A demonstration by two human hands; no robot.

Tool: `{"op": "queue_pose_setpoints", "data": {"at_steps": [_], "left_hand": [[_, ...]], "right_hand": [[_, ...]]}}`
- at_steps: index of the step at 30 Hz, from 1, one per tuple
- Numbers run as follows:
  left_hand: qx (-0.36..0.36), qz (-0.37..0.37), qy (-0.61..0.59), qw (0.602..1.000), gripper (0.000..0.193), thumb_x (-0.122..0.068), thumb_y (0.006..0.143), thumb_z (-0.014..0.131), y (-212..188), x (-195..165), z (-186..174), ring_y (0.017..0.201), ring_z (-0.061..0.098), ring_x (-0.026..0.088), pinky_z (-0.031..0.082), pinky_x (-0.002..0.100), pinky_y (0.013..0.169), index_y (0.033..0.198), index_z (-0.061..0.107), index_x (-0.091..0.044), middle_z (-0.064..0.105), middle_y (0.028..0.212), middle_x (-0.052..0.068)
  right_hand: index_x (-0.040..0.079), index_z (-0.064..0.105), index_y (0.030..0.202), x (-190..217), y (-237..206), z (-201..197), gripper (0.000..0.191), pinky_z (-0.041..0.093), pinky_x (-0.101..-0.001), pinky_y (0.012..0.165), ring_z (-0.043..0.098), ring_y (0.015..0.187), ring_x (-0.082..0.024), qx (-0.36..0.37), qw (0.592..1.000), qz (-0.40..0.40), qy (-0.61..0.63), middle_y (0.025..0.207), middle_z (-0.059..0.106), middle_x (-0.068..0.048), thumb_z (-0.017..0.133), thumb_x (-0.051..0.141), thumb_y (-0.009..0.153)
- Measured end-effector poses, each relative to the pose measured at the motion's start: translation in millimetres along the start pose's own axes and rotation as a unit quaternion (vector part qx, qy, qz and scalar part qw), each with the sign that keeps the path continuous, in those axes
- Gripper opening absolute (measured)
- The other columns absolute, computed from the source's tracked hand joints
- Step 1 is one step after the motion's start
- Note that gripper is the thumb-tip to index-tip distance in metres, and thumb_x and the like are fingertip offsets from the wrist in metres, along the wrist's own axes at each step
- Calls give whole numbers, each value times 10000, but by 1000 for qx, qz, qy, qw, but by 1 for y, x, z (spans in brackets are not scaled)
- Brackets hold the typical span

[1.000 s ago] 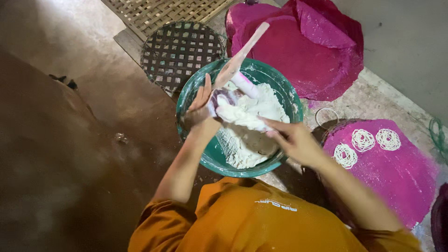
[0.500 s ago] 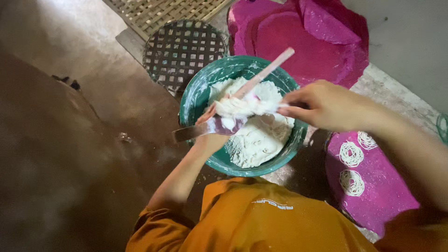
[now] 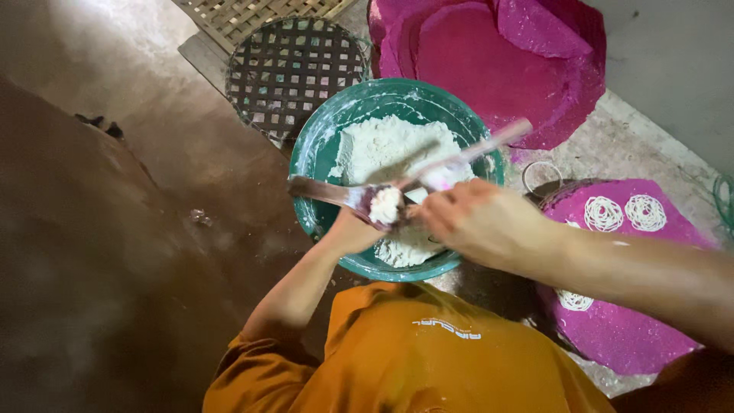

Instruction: The person presses white dough through a handheld noodle extruder over a basin, squeezing out strands into round nests. They place each finished nest onto round pink trays, cover a filled tray with a pink cloth, stack the trays, and then move toward a covered pot on a stove.

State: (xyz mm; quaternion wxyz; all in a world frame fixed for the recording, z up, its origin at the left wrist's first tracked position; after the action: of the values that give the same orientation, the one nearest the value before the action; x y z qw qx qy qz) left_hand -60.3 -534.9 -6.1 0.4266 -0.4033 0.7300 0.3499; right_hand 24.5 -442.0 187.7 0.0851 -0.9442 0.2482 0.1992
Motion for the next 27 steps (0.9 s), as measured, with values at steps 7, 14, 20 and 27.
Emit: {"op": "queue_pose_setpoints", "data": {"at_steps": [7,14,20,27], "left_hand": [[-65,82,26,994,637,-176,812,793,6,-35,-39,1208,628,243,494,370,1024,1392,563,-50,635,1348,130],[-70,-10,-51,996,614,-254,763,832,12,-31,-19,1165,633,290,506,395,992,1285,559,-79,642,1258,112],[-59,33,183,981,380,-325,849,779,13,-45,-37,1097,677,283,533,401,972,1141,647,-119,708,1128,88],[-64,49,174,981,456,-303,773,786,22,-53,-26,1028,672,322,524,431,882,1168,665,-109,702,1119,132]], "right_hand": [[227,672,1048,-76,-17,-34,237,541,-435,523,699,664,-269,64,969,168,168,836,674,-12,637,193,815],[121,655,1009,-51,29,-30,161,577,-366,536,733,667,-255,71,990,121,-3,887,694,-65,630,179,861],[163,665,1094,-71,5,-27,259,565,-422,494,717,615,-272,73,979,156,111,848,684,-52,629,168,837],[119,663,937,-20,45,18,116,576,-391,585,726,666,-259,51,993,98,45,819,695,-67,612,197,867]]}}
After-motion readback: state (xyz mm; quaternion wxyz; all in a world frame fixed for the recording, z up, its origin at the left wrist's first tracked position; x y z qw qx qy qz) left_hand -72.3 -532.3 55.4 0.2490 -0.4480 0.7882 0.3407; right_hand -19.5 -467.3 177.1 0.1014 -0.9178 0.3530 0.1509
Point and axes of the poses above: each hand's wrist, its own y-axis towards the middle knuckle, its own z-axis out of the palm, x = y × z, the point moved 10 cm from there along y, towards the middle knuckle
